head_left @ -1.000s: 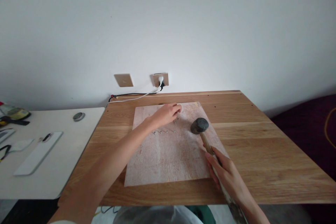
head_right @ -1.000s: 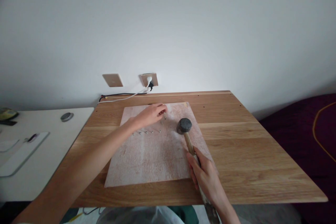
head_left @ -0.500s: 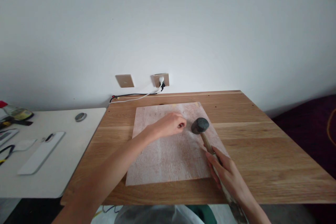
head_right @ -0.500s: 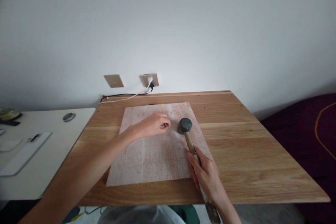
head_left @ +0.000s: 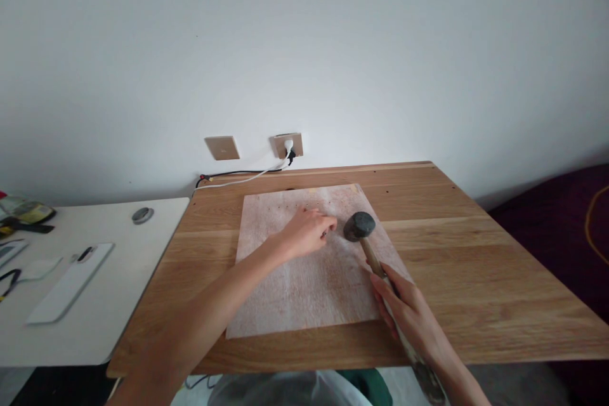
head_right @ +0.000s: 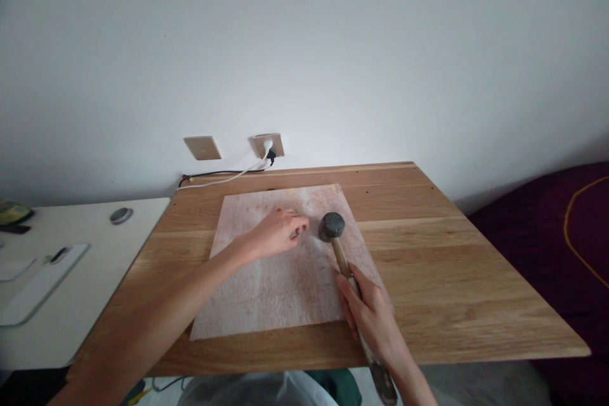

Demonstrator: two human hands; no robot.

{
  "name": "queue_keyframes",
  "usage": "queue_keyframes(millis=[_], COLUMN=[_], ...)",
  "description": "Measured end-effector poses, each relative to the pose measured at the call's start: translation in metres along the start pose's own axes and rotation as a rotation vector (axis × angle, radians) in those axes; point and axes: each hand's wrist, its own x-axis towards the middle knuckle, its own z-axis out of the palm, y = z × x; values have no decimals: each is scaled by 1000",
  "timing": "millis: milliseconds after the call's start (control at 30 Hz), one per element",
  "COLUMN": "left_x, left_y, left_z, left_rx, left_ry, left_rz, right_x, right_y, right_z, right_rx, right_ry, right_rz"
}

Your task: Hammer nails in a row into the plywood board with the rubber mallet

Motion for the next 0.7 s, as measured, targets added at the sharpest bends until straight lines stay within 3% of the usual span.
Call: queue_keyframes(millis=[433, 700], left_x=[-3, -6], left_y=[-3, -1], left_z=[10, 15], left_rx=[47, -25], left_ry=[3, 40], left_rz=[16, -47], right_x=[1, -2], right_y=[-2, 2], right_z=[0, -1], right_rx=[-12, -8], right_ry=[31, 0], right_rz=[-19, -42])
